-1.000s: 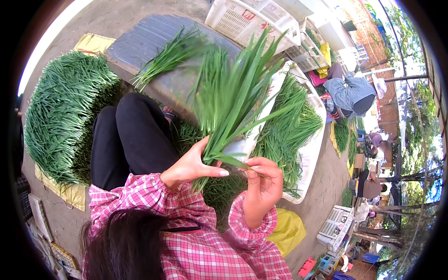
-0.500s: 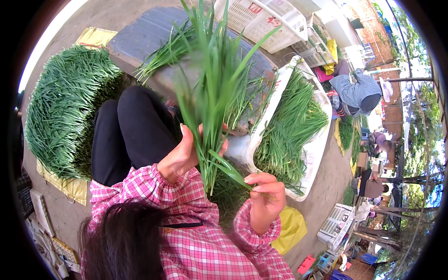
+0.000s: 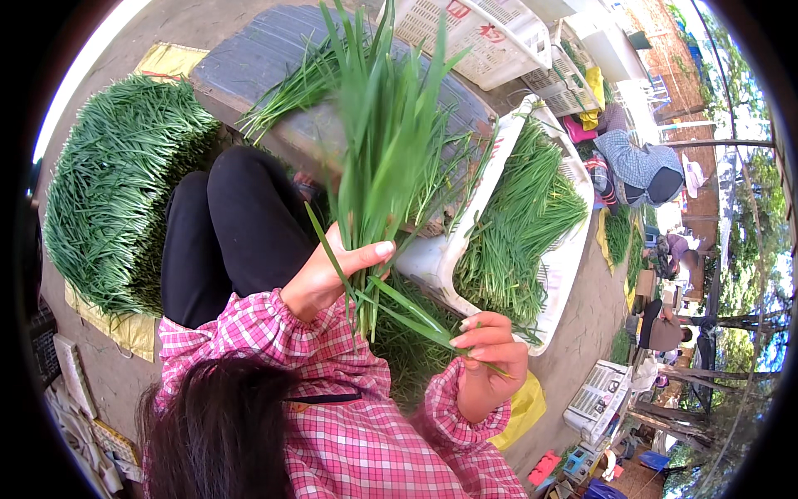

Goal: The person sorts green leaves by hand, removing damaged parts and organizing them into bunches near a white plastic crate.

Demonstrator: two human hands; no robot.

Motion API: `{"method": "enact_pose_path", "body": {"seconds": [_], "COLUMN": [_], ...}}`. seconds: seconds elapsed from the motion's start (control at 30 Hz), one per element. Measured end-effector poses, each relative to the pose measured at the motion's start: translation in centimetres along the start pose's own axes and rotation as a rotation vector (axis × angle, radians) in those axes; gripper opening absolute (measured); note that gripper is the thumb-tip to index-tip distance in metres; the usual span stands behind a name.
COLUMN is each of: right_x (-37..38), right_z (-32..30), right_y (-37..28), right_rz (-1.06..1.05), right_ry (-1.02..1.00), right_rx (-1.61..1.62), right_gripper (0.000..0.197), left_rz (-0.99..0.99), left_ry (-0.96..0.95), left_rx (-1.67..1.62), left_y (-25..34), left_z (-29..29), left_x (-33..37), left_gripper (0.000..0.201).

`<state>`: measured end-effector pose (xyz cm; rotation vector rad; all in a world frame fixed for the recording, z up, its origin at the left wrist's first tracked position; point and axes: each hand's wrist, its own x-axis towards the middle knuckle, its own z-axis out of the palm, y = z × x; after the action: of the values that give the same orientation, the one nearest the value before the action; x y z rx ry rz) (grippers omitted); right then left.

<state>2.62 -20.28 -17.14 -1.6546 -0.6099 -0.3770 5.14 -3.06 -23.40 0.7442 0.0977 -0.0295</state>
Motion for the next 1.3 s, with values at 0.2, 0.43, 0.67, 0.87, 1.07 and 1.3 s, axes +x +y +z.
{"method": "enact_pose_path", "body": {"seconds": [0.2,0.43,0.67,0.87,1.07,1.3], "right_x": [-0.1,-0.4,-1.7,-1.7,-2.9,-3.2], "right_z": [0.3,-0.4,-0.2,-0.8,-2.0,-3.9], "right_y": [-1.0,-1.6,-2.6,-2.7,-4.8,-1.0], "right_rz": [0.039,0.049,-0.112,-0.164,-0.158,0.463], "right_ry": [-0.231,-0.469,-0.514,-0.536,-0.217,-0.274], "right_rx": [0.258,0.327,0.157,0.12,0.068,-0.254], "right_gripper": [0.013,0.024,0.034,0.03,0.018,0.008], "left_rz": [-0.031,0.053,0.049,0.071,0.174,0.376], "left_ry": [0.113,0.37,0.509,0.522,0.569,0.451], "left_rx": [-0.12,-0.142,-0.269,-0.33,-0.494,-0.357], "left_y": [-0.2,0.2,-0.3,0.0,0.7,3.5], "left_z": [-0.5,-1.6,-2.5,-2.6,-4.5,-2.3], "left_x": [0.6,1.1,1.5,1.4,3.1,1.6], "left_gripper": [0.018,0.03,0.019,0.018,0.016,0.02]}}
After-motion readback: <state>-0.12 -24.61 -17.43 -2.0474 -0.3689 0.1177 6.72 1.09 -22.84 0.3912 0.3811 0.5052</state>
